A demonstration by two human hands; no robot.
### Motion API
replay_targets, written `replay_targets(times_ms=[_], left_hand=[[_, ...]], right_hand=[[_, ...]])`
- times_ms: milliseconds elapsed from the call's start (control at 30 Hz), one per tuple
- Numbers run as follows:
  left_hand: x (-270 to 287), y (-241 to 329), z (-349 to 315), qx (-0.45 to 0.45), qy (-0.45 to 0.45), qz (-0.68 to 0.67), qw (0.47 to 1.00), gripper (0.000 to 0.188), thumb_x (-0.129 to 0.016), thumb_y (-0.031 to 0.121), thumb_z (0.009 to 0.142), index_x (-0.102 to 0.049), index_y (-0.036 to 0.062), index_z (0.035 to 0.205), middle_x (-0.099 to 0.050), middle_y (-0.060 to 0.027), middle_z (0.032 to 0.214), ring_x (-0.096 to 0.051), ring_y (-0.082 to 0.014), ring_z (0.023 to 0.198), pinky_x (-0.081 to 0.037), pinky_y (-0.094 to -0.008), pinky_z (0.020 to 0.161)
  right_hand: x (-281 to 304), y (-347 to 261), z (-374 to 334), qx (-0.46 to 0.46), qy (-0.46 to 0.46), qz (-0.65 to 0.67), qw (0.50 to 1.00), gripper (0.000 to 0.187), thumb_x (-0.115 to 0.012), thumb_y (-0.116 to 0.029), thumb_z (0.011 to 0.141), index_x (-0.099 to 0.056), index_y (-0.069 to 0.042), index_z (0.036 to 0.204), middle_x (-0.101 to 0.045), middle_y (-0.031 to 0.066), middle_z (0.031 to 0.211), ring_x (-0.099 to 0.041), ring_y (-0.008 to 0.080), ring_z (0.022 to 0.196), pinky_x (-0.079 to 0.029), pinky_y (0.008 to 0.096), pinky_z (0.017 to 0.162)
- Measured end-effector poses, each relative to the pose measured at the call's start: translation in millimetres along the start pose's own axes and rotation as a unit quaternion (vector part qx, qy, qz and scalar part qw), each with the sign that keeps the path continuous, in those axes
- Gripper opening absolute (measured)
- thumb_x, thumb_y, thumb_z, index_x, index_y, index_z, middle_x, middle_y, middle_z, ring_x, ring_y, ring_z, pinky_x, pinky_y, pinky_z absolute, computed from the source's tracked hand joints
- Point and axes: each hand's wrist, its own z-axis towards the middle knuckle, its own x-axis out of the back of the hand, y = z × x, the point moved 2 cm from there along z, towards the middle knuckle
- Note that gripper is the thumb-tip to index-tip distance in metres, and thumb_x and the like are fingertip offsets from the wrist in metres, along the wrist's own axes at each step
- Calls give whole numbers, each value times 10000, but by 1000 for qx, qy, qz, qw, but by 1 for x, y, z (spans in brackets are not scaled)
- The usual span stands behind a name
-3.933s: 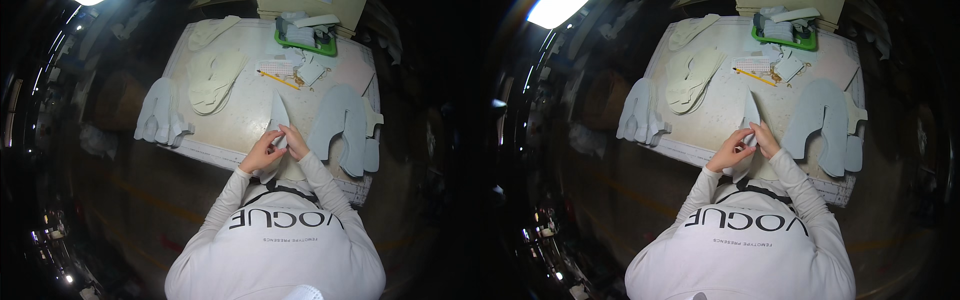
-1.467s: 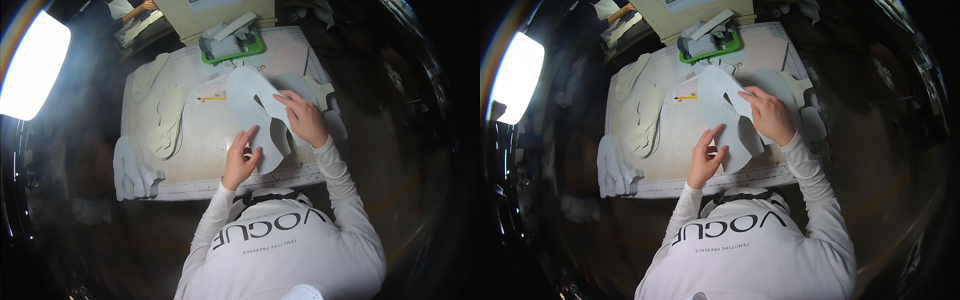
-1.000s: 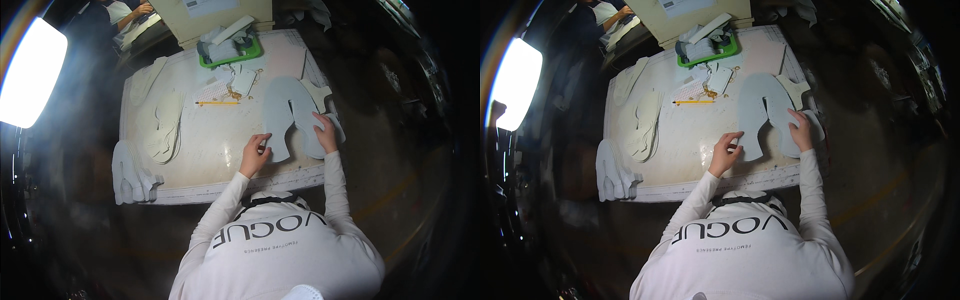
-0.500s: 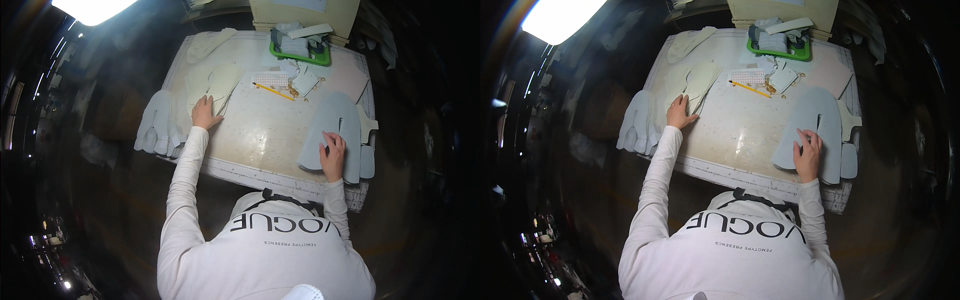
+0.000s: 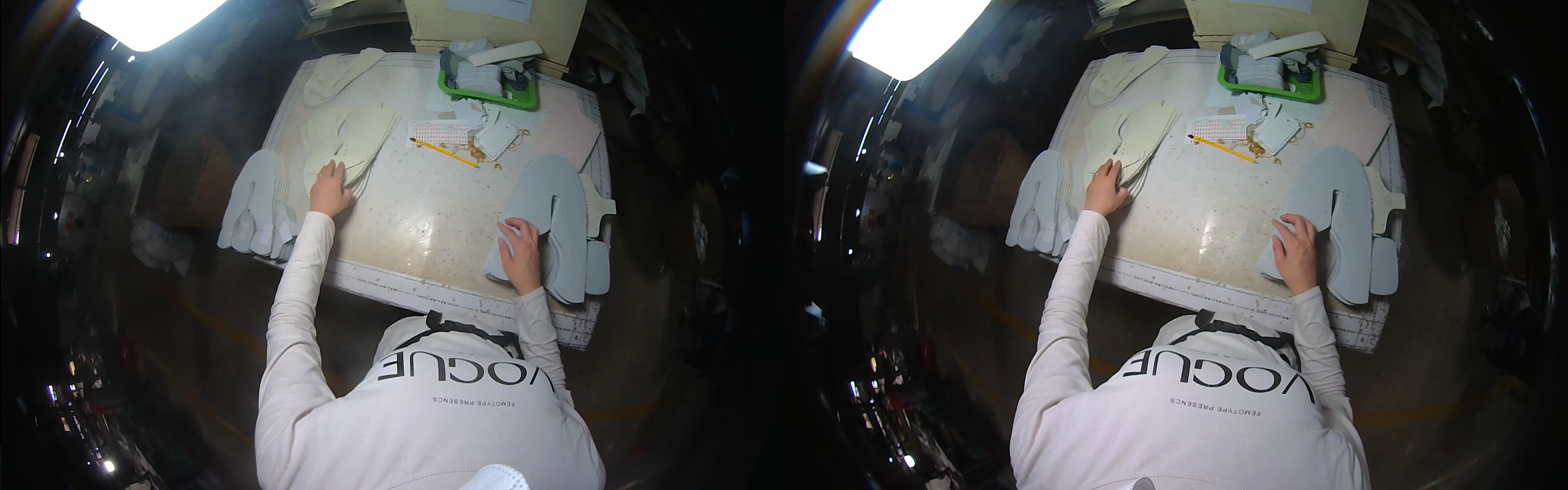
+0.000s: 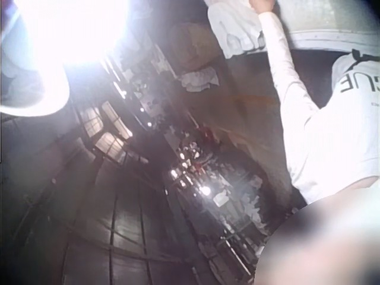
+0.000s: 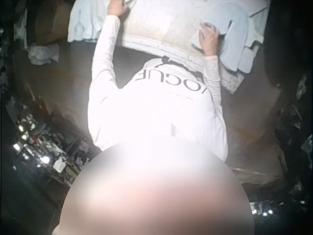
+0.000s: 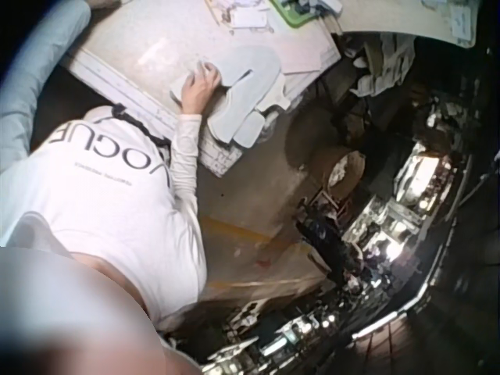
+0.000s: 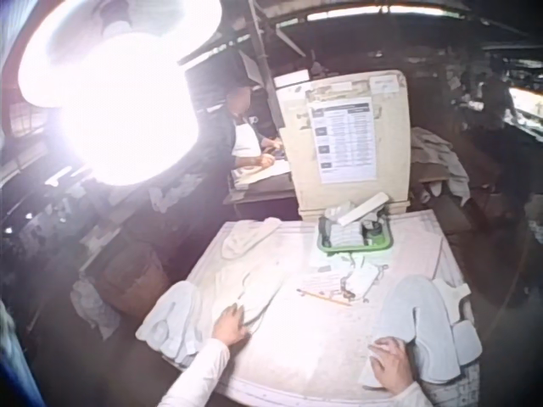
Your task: The person repeatedly picks up white shoe insole-like parts from a table, turns them over, and examines their edges and surfaces. They place each part back on the table after inspection and continue with the next piece.
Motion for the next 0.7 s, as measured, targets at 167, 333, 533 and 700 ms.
replay_targets(times_ms=[167, 333, 533, 700], left_hand=[[12, -10, 8, 24, 19, -20, 999, 451, -511, -17, 762, -578, 158, 1172, -568, -96, 1196, -561, -303, 1057, -481, -399, 835], [78, -3, 53, -11, 113, 2, 994, 391, -509, -41, 756, -648, 173, 1052, -645, -78, 977, -617, -310, 863, -494, -409, 717], [190, 59, 74, -163, 119, 36, 979, 378, -553, -69, 693, -642, 151, 987, -636, -36, 909, -607, -271, 858, -493, -369, 741], [238, 96, 62, -339, 20, -190, 921, 308, -591, -86, 634, -670, 56, 896, -650, -93, 1020, -594, -262, 1013, -429, -346, 911]], right_hand=[[-4, -2, -6, 18, 0, -27, 999, 254, -603, -26, 764, -641, -26, 1014, -524, 117, 1141, -437, 334, 1135, -389, 398, 950], [-8, -3, -8, 33, 9, -52, 998, 234, -594, -29, 773, -649, -33, 1000, -523, 120, 1151, -433, 343, 1146, -382, 407, 959], [-4, 2, -1, 50, -6, -25, 998, 237, -598, -25, 766, -655, -40, 995, -548, 111, 1102, -454, 337, 1103, -383, 409, 944], [2, 10, 11, 17, 9, 23, 1000, 228, -603, -29, 773, -663, -52, 992, -595, 90, 993, -521, 287, 992, -462, 370, 827]])
